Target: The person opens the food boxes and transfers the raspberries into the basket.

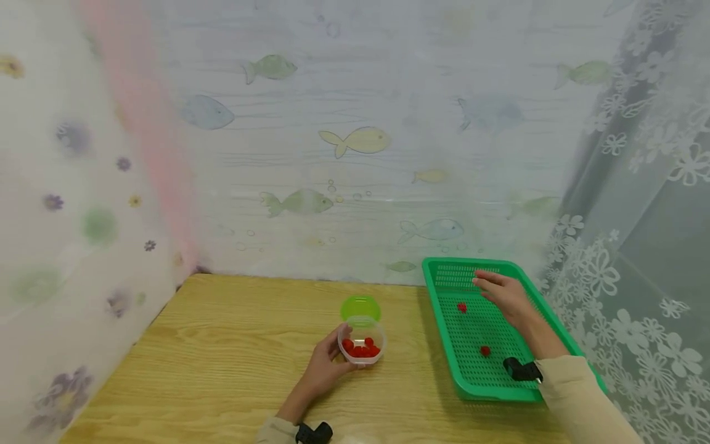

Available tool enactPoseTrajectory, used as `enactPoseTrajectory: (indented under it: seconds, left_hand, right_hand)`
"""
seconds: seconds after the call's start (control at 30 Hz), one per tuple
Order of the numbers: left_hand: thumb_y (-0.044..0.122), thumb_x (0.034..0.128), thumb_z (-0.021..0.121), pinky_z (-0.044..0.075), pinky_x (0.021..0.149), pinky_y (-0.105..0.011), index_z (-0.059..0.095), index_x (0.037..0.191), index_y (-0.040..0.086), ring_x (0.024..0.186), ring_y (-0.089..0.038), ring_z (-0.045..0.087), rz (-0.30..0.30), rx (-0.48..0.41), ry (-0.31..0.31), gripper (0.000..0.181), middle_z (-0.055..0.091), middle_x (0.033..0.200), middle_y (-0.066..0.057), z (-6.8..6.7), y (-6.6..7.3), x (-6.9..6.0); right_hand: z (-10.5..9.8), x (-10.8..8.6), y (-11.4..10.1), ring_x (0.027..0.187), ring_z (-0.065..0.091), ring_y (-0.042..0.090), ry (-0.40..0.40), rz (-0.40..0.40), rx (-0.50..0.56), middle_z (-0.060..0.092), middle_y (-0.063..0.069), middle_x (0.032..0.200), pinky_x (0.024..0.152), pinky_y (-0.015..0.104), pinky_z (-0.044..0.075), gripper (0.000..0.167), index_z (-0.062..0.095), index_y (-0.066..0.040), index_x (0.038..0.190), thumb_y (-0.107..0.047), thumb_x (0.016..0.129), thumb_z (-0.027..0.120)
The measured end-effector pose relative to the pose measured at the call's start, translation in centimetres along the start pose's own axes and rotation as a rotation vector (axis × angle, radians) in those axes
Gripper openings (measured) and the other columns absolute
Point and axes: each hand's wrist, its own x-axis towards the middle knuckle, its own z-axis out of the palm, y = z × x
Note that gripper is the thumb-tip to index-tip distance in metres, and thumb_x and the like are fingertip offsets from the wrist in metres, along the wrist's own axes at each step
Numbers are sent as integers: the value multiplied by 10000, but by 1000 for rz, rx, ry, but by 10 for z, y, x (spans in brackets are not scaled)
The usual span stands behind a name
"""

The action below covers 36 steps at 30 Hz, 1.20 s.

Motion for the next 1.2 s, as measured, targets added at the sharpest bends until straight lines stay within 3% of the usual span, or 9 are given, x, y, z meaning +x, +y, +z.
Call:
enactPoseTrajectory:
  seconds: [0.17,0.27,0.4,0.5,0.6,0.7,0.87,1.07,1.2]
  left_hand:
    - [80,826,849,381,1165,-457,357,1567,13,1385,-392,485,-1,0,-3,892,463,1520,-256,1,1,0]
    - [90,822,856,386,1161,-457,363,1565,15,1369,-396,498,5,0,-2,894,467,1514,-260,1,1,0]
    - [80,821,855,392,1162,-441,369,1561,14,1368,-392,501,3,-3,-5,888,468,1514,-260,1,-1,0]
    - [79,819,857,397,1162,-426,371,1561,17,1368,-384,503,-3,-3,-7,889,470,1515,-254,1,-1,0]
    - [72,819,855,396,1161,-432,371,1558,5,1369,-391,500,2,-3,-5,886,471,1511,-260,1,0,0]
    - [64,824,847,392,1163,-438,370,1556,-2,1371,-391,498,4,3,-2,876,471,1511,-259,0,1,0]
    - [71,839,835,402,1156,-443,372,1554,-5,1350,-379,521,8,26,-2,856,483,1507,-247,-1,2,0]
    - [78,834,842,402,1150,-472,397,1545,3,1334,-373,534,12,42,9,842,513,1485,-230,-1,2,0]
    - [83,833,845,395,1155,-472,398,1549,22,1351,-374,521,6,32,7,847,505,1490,-233,-1,1,1]
  right_hand:
    - [13,-14,-20,1419,367,460,-41,-118,-118,315,295,1592,1179,562,360,602,355,70,1539,-263,1074,541]
    - [28,-28,-43,1314,518,314,-44,-188,-178,425,272,1528,1123,553,420,525,449,52,1490,-245,1069,551]
    - [57,-55,-68,1146,597,77,-29,-334,-267,585,198,1355,1032,393,522,355,609,0,1343,-184,1040,606]
    - [84,-76,-76,1124,612,105,-14,-470,-337,631,116,1262,977,334,556,235,683,-73,1230,-132,1004,655]
    - [114,-90,-77,1156,590,221,12,-562,-408,638,76,1237,957,410,553,205,712,-129,1163,-89,962,704]
    - [143,-95,-69,1192,558,288,32,-549,-446,624,71,1254,954,505,530,216,722,-167,1116,-71,924,744]
    - [182,-86,-45,1235,518,291,23,-419,-422,590,44,1279,1010,546,497,215,719,-197,1058,-52,904,756]
    - [211,-66,-13,1260,454,376,28,-390,-384,544,153,1322,991,576,488,169,710,-123,1063,-61,909,740]
    - [222,-58,0,1257,424,408,71,-384,-391,512,222,1345,971,583,485,233,697,-43,1127,-80,902,742]
